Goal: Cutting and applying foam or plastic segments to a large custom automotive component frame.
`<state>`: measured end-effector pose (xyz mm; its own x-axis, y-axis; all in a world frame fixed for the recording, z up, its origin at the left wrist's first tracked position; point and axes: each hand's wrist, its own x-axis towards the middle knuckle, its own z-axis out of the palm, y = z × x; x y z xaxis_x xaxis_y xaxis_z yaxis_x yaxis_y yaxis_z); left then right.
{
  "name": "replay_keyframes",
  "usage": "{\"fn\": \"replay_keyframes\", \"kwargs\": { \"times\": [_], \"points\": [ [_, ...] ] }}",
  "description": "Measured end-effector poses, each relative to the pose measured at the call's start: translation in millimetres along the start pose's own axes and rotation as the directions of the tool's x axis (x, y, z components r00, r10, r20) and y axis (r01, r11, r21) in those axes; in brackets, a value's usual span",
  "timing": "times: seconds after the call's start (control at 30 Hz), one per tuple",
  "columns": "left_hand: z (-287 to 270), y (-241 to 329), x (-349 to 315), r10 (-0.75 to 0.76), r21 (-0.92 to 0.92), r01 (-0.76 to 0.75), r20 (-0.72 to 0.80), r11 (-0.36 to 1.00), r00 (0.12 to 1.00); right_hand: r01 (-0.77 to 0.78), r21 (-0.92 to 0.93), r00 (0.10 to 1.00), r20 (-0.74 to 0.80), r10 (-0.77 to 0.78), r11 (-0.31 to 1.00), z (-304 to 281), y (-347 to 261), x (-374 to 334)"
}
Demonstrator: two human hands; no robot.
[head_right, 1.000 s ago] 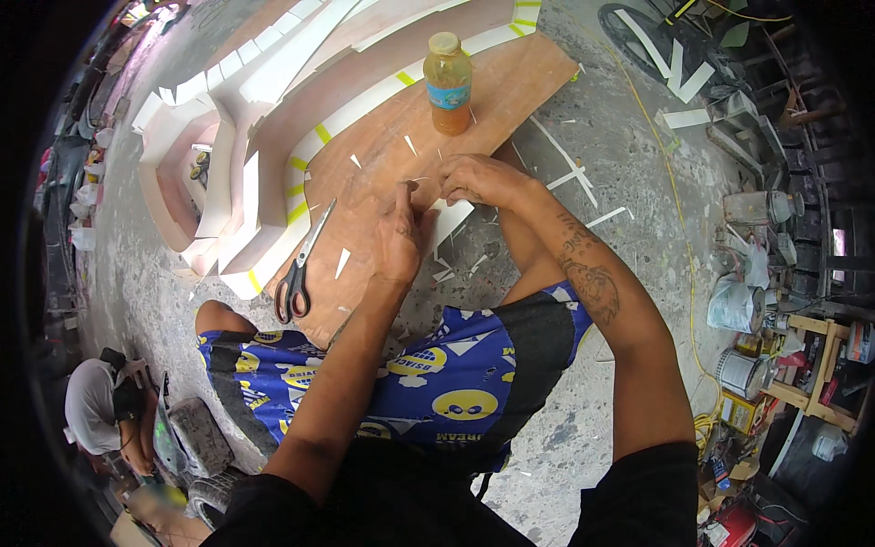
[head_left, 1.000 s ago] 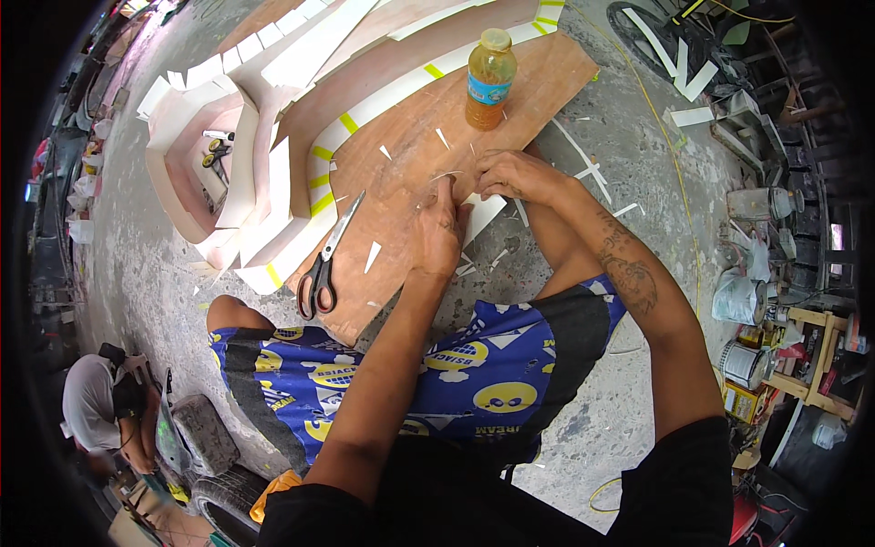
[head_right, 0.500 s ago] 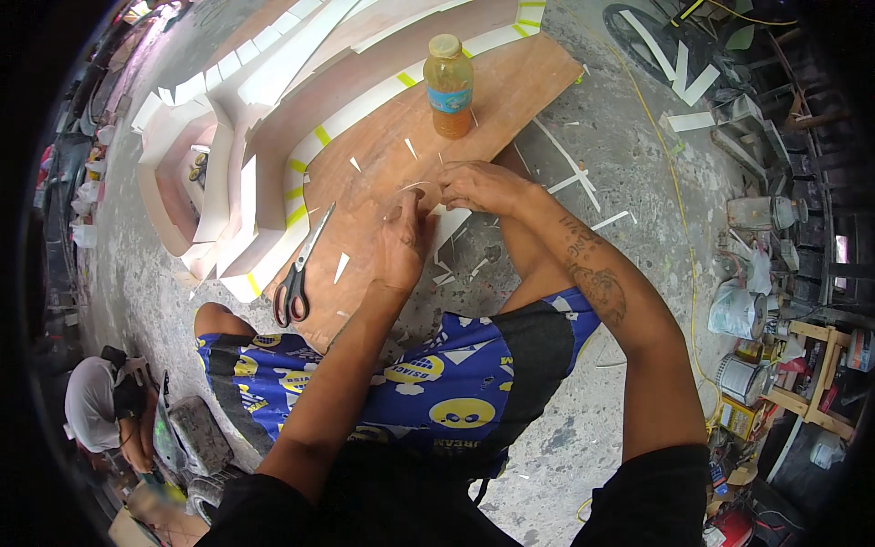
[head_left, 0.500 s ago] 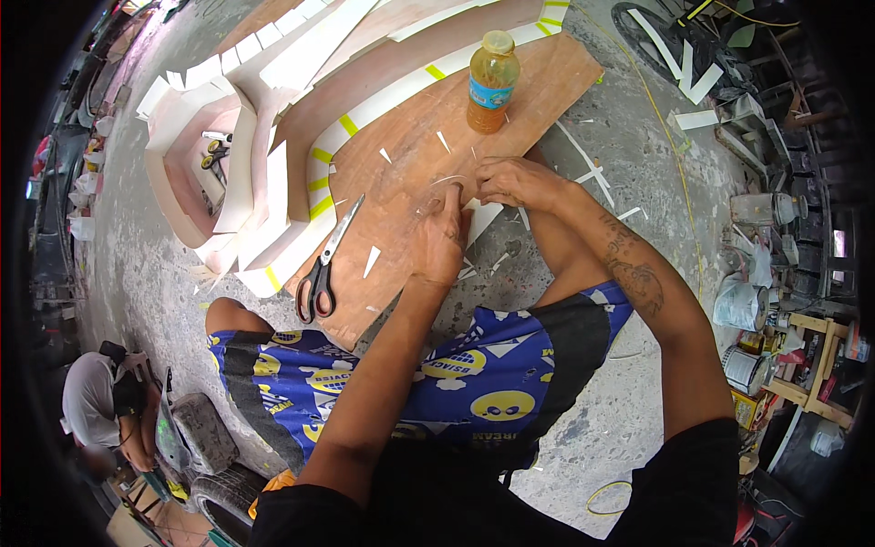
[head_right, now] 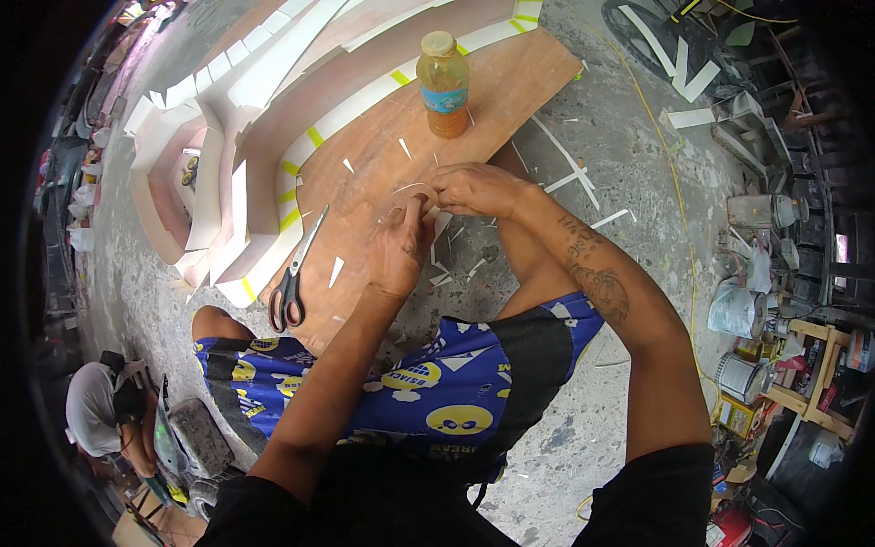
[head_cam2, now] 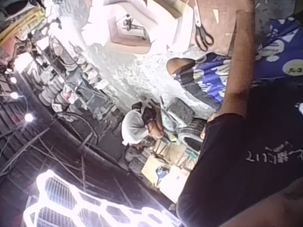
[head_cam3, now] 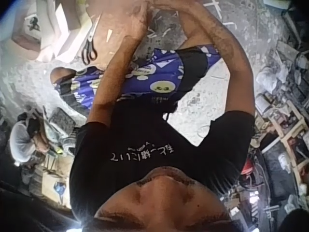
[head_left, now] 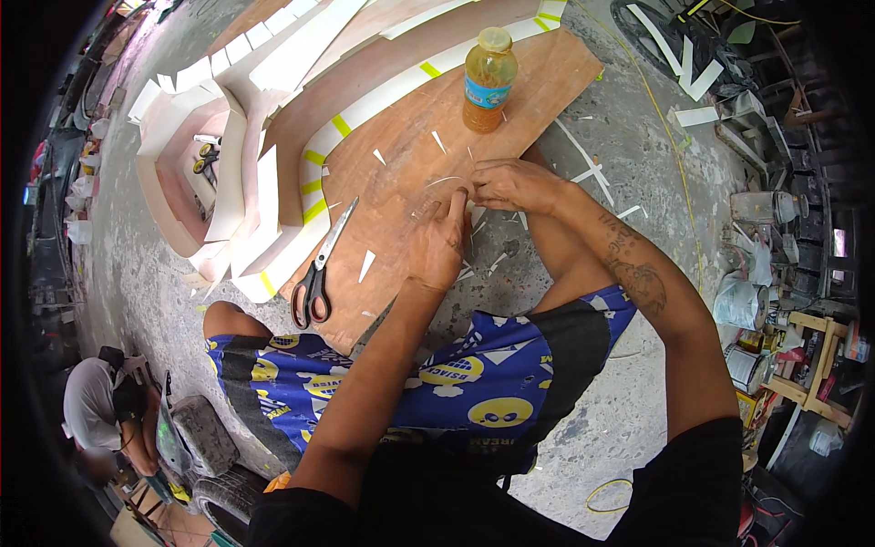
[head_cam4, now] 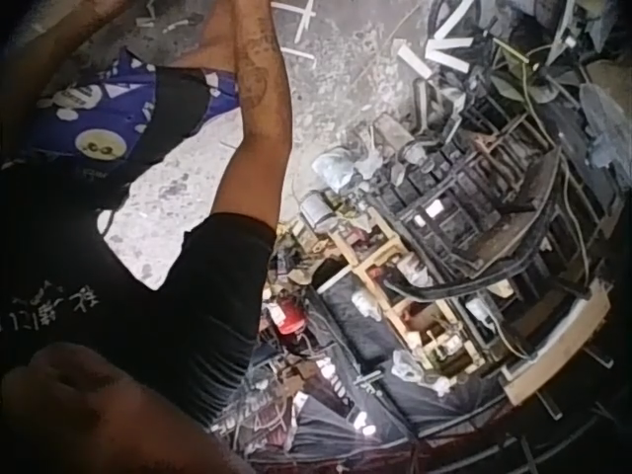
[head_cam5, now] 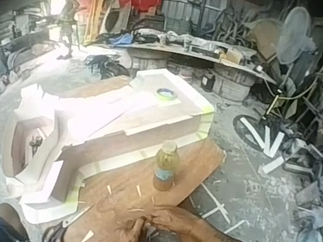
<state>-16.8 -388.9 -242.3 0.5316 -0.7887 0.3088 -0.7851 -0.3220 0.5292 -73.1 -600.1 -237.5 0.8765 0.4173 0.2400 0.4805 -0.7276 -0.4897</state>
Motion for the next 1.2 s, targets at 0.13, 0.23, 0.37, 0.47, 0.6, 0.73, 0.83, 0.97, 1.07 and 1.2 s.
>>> {"fn": "replay_keyframes", "kwargs": {
  "times": [0.13,0.23,0.37,0.47,0.6,0.73,0.83,0.97,1.07,1.2],
  "points": [
    [2.3,-2.4,-0.9,0.045,-0.005,-0.045,-0.025,0.999,0.999,0.020,-0.085,1.000,0.009,-0.019,0.996,5.8,1.8,-3.8],
    [1.6,-3.0,-2.0,0.025,0.005,-0.025,-0.008,1.000,1.000,-0.128,-0.150,0.992,-0.019,0.126,0.980,17.6,-3.4,-6.6],
    [0.4,-2.7,-1.6,0.012,0.009,-0.012,0.030,1.000,0.999,-0.154,-0.212,0.988,-0.047,0.147,0.965,19.6,-15.1,-8.8],
    [1.6,-4.2,-1.2,0.018,0.010,-0.018,0.024,1.000,1.000,-0.185,-0.217,0.982,-0.078,0.172,0.959,17.6,-19.1,-6.2],
    [6.4,-6.0,-3.8,0.013,0.017,-0.013,-0.022,1.000,1.000,-0.170,-0.191,0.985,-0.066,0.160,0.967,17.5,-21.3,-3.0],
    [3.1,-7.2,-4.1,0.064,-0.001,-0.064,-0.030,0.998,0.998,-0.338,0.085,0.932,-0.112,0.346,0.937,23.4,-31.8,-2.1],
    [0.1,-7.6,-5.9,0.066,0.009,-0.066,-0.028,0.998,0.997,-0.311,0.011,0.946,-0.092,0.311,0.950,26.5,-28.2,-1.3],
    [-15.3,-8.9,-14.9,-0.014,-0.139,0.020,0.045,0.990,0.999,-0.171,-0.120,0.985,-0.043,0.167,0.978,26.1,-23.7,-6.6],
    [-23.9,-20.5,-30.2,-0.080,-0.300,0.103,0.088,0.948,0.993,-0.121,-0.204,0.984,-0.155,0.090,0.972,26.8,-22.9,-6.3],
    [-31.8,-31.1,-40.9,-0.048,-0.348,0.074,0.082,0.934,0.995,-0.148,-0.222,0.987,-0.096,0.129,0.964,27.3,-24.6,-3.6]
  ]
}}
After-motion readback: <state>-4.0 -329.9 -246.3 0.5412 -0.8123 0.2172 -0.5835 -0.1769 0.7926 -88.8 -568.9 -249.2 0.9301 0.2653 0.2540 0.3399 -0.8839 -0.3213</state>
